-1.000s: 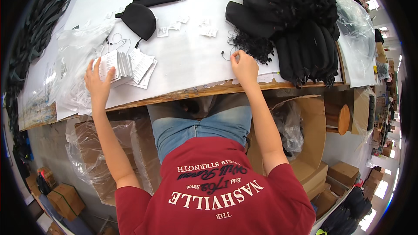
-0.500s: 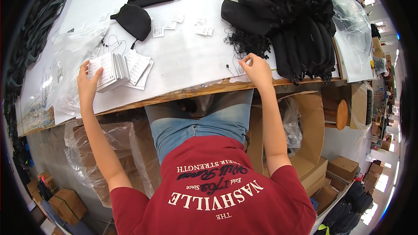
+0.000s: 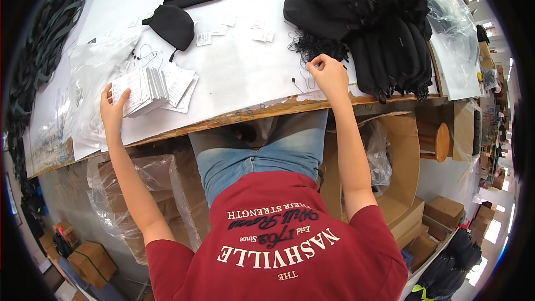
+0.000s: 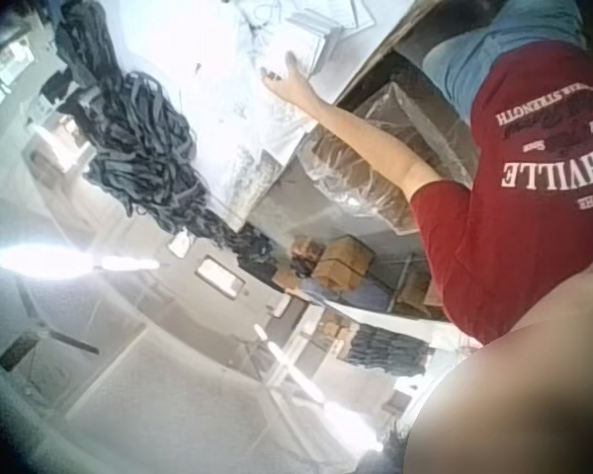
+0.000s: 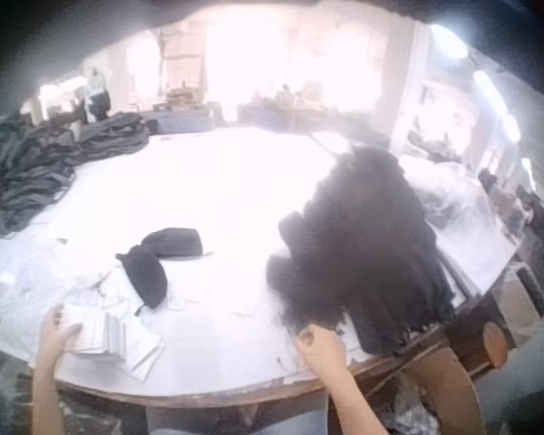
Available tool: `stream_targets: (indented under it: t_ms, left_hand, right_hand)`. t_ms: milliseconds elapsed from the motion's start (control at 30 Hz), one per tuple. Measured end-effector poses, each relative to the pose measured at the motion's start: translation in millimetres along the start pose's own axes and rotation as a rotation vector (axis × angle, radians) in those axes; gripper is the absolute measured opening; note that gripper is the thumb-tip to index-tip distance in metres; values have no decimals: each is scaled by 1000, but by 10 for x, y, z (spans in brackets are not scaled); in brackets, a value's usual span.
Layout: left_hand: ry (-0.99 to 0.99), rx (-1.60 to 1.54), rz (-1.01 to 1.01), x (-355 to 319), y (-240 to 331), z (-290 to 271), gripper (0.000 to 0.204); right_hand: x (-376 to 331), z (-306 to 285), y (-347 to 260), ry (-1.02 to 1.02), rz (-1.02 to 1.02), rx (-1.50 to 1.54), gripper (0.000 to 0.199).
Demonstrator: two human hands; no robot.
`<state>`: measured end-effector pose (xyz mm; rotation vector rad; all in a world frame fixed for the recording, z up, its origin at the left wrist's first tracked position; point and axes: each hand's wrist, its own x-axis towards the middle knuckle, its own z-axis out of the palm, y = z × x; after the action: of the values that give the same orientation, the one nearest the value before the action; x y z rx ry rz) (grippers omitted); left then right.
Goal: Insert a tag and a small packet into black eyeglass cases and zip them closed.
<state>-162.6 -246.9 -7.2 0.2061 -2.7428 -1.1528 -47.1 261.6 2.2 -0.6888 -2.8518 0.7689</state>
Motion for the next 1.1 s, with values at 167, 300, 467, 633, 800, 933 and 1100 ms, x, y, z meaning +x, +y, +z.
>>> stream_targets:
  t_ms: [167,300,467,633,800,933,1100]
  left_hand:
    - [101,83,96,-35,106,50,70]
    - [90,116,103,68,39,-64,60]
    - [-21,-161,91,11,274,-120,49]
    - [130,-320,-2,-474,751,-170,51]
    - [87,-537,-89,-1001,998,-78,59]
    - [-180,-799,-229,-1385,1317,270,54]
    - [-544,-855,-144,-1730,1379,751,45]
  right_hand:
    - [-115,144,85,-77,37,-21,24]
    - [-129,298,-19,-50,-38,-61,24]
    - [-70,261,-2,-167,-196,-114,17]
    - [-165,91,180,-393,-203,-247,13]
    - [-208,55,28,-258,-102,-142,17]
    - [-190,332,39,-105,-105,-116,21]
    - [-250,429,41,-24,-172,-165,15]
